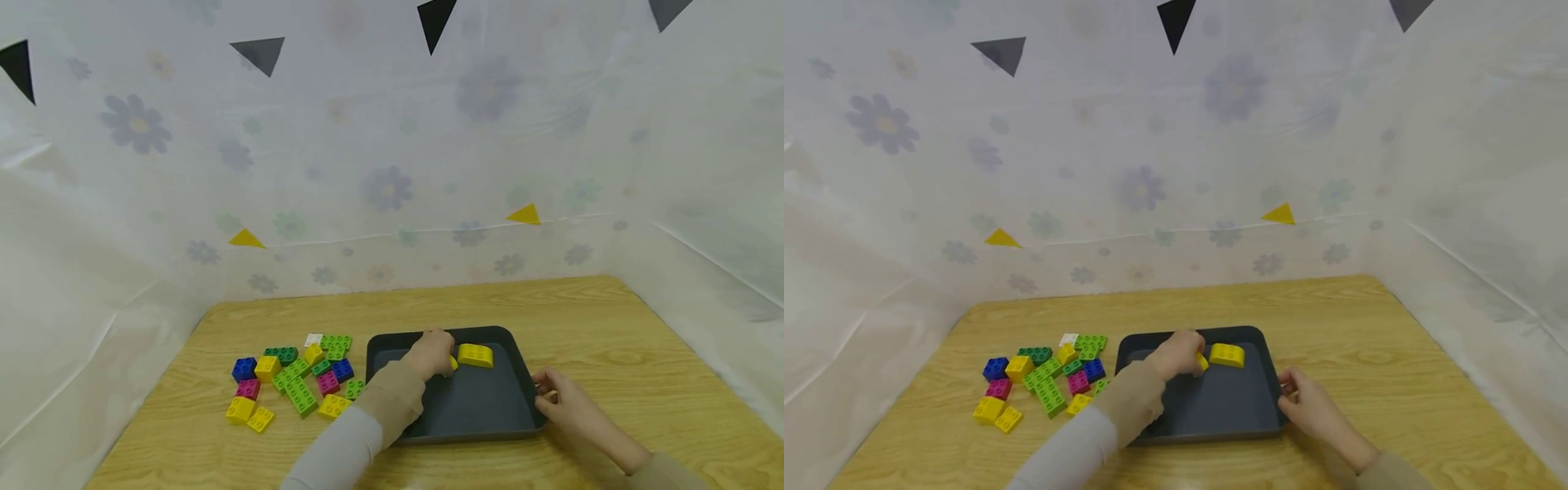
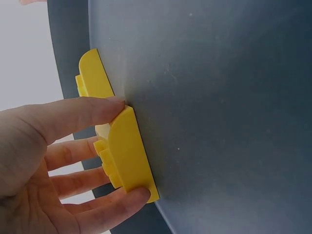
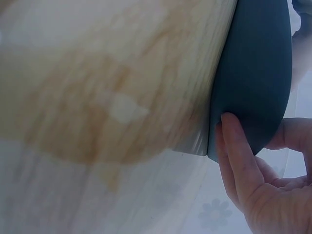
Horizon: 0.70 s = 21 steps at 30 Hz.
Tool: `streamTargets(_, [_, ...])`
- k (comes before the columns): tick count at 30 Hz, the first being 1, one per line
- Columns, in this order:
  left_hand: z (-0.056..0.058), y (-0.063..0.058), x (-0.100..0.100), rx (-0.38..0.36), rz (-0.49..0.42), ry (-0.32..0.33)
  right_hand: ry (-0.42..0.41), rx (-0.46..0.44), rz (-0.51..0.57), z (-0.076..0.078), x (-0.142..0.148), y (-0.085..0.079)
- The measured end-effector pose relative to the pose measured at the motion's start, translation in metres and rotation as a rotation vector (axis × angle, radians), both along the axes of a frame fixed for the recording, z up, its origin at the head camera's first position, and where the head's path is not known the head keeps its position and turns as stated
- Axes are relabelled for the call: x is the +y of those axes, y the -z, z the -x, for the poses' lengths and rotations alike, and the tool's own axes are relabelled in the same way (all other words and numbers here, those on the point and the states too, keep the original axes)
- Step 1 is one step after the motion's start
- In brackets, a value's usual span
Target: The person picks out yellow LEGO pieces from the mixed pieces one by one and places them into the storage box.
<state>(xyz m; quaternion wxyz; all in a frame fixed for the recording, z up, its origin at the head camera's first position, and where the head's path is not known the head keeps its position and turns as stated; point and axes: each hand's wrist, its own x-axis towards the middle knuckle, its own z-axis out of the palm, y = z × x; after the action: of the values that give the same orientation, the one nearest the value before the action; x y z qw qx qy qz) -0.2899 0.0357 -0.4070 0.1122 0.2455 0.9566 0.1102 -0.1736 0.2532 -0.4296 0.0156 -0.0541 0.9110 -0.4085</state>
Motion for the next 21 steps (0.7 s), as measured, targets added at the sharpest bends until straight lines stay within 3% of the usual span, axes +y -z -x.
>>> streamTargets(14, [-0.0016, 0.0001, -0.0010, 0.014, 0.006, -0.002, -0.034, 0.003, 0.012, -0.0003, 0.0016, -0.0009])
streamTargets(21, [-0.0023, -0.0033, -0.0008, 0.011, 0.081, -0.005, -0.033, 0.012, 0.011, 0.0002, 0.0015, -0.0006])
